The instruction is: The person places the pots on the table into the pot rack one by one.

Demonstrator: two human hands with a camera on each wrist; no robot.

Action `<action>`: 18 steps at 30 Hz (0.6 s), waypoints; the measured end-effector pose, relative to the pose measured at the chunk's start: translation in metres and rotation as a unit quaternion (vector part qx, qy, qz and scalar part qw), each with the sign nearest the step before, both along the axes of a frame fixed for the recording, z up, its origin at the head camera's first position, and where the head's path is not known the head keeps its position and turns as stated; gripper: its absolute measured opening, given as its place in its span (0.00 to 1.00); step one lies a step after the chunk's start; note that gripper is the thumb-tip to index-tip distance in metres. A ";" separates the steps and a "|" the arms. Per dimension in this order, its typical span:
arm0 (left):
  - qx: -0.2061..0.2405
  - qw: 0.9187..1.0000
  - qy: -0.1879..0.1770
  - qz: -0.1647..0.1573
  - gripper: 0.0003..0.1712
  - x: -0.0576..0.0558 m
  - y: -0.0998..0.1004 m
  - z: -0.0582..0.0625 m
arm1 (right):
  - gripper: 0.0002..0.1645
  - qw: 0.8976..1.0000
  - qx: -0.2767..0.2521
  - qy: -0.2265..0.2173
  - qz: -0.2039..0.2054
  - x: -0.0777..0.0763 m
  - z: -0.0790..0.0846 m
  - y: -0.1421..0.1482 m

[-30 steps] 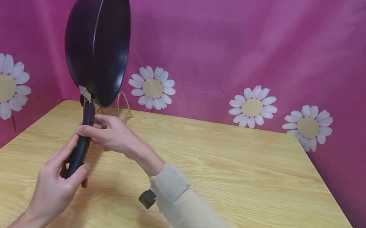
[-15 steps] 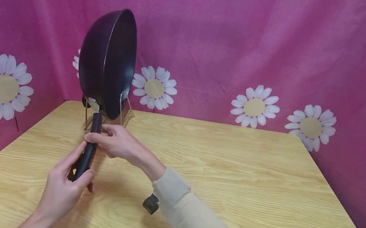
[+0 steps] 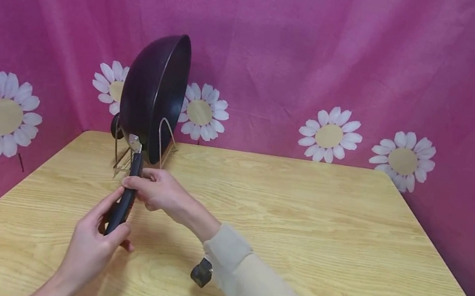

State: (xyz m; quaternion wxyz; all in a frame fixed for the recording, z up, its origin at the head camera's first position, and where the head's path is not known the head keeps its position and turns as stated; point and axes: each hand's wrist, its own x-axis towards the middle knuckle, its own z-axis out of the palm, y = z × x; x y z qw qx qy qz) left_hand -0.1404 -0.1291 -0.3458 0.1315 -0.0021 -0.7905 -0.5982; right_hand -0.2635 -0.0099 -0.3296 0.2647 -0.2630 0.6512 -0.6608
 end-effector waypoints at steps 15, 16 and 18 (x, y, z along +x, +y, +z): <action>0.025 0.995 -0.057 -0.075 0.42 -0.002 0.002 0.000 | 0.08 0.999 0.034 -0.030 0.003 0.001 -0.006 0.011; 0.020 0.994 -0.061 -0.084 0.42 -0.002 0.002 0.001 | 0.08 0.999 0.039 -0.028 0.000 0.002 -0.006 0.013; 0.002 0.993 -0.068 -0.102 0.41 -0.003 0.002 0.003 | 0.09 0.998 0.053 -0.017 -0.012 0.001 -0.006 0.015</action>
